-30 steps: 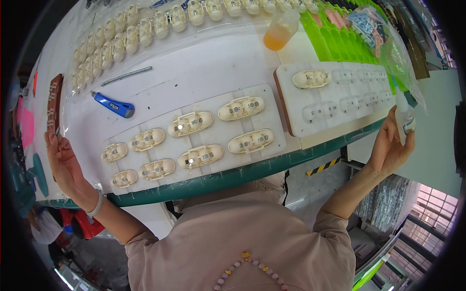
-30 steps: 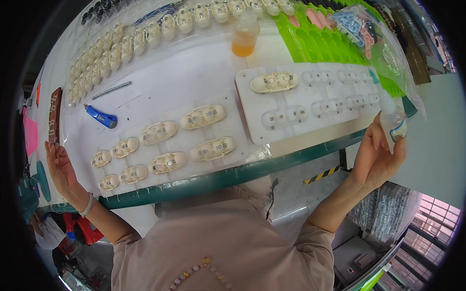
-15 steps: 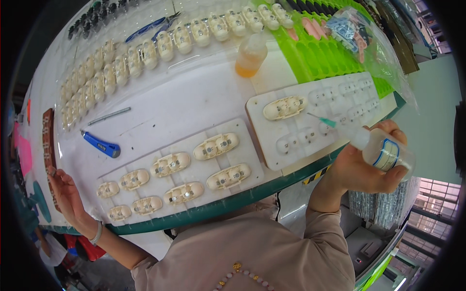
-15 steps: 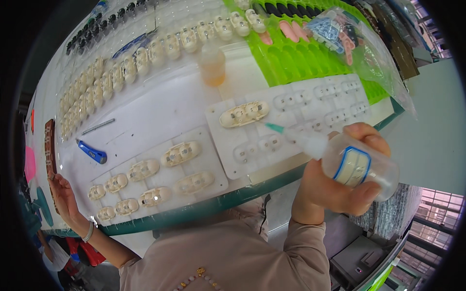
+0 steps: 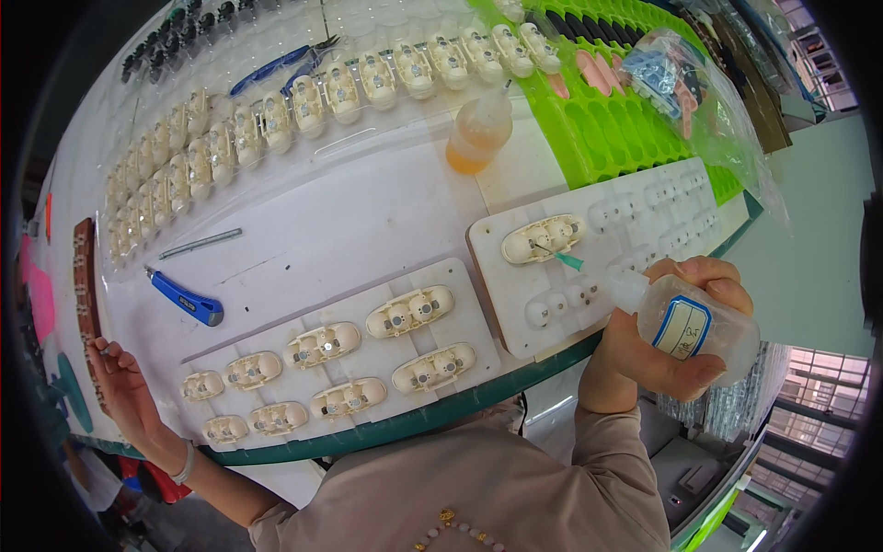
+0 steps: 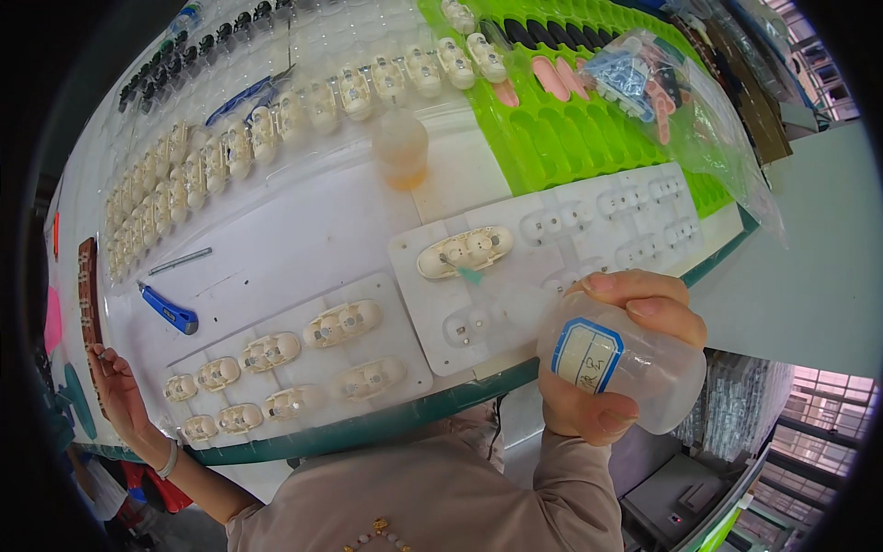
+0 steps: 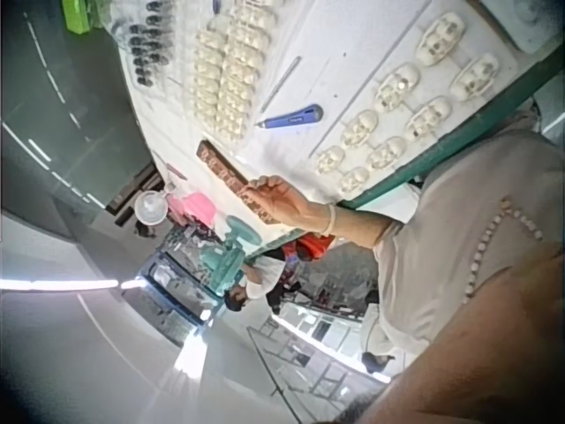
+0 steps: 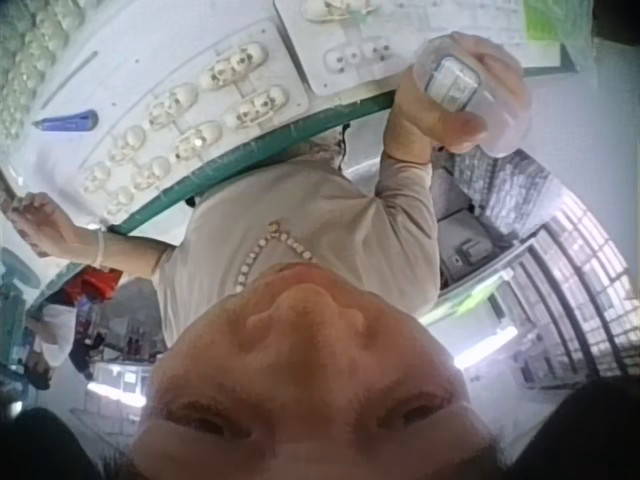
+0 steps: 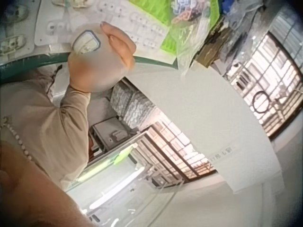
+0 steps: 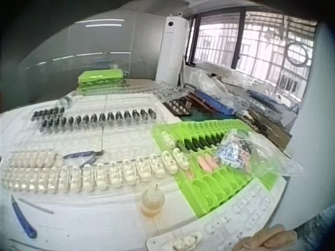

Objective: The person assembles small electronic components into white plastic casings on a workbench. They use a metal tool to press parts into place and a blue utility knife to trim excess material. The person also applies a liquid from a small bottle to the components and places finished units into a clear plastic tray.

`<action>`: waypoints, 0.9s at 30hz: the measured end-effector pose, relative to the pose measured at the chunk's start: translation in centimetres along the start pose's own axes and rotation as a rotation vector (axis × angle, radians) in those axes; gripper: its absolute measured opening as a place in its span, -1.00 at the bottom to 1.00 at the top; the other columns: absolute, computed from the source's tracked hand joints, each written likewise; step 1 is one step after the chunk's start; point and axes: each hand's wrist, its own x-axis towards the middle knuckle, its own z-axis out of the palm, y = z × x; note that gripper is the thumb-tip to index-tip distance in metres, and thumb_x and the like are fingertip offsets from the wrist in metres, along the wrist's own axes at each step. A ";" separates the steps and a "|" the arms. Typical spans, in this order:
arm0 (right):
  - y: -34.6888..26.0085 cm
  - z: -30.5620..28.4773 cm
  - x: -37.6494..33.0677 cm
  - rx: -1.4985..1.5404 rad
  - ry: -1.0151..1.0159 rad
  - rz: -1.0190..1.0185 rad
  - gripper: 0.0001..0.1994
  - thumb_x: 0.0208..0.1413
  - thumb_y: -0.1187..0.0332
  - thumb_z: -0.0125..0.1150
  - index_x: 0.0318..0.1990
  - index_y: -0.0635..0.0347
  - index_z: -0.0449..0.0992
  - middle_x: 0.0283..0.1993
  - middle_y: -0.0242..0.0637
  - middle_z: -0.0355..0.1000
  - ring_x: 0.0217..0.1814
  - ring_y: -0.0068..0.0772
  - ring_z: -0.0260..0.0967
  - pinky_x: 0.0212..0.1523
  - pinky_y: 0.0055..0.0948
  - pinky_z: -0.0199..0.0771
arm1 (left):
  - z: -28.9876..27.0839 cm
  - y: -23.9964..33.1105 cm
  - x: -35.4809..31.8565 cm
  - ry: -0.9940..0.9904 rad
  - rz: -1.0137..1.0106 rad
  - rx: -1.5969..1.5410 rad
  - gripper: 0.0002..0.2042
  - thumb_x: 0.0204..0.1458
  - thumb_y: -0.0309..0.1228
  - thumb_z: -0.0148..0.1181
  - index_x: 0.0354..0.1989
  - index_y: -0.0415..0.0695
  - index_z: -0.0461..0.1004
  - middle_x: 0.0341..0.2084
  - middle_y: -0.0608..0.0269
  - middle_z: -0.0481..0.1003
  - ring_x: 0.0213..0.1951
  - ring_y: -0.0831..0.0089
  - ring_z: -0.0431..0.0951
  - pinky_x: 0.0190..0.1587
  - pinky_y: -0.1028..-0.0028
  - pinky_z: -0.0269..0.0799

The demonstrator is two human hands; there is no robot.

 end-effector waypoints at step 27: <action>-1.3 -0.5 0.0 -0.035 -0.145 0.184 -0.37 0.06 -0.29 -0.11 -0.16 0.21 0.16 -0.25 -0.11 0.25 -0.30 -0.36 0.29 -0.27 -0.46 0.41 | 0.0 -0.2 -0.1 0.049 0.004 0.078 -0.77 0.19 -0.36 0.01 -0.07 -0.23 0.34 -0.27 0.35 0.38 -0.28 0.64 0.32 -0.25 0.66 0.27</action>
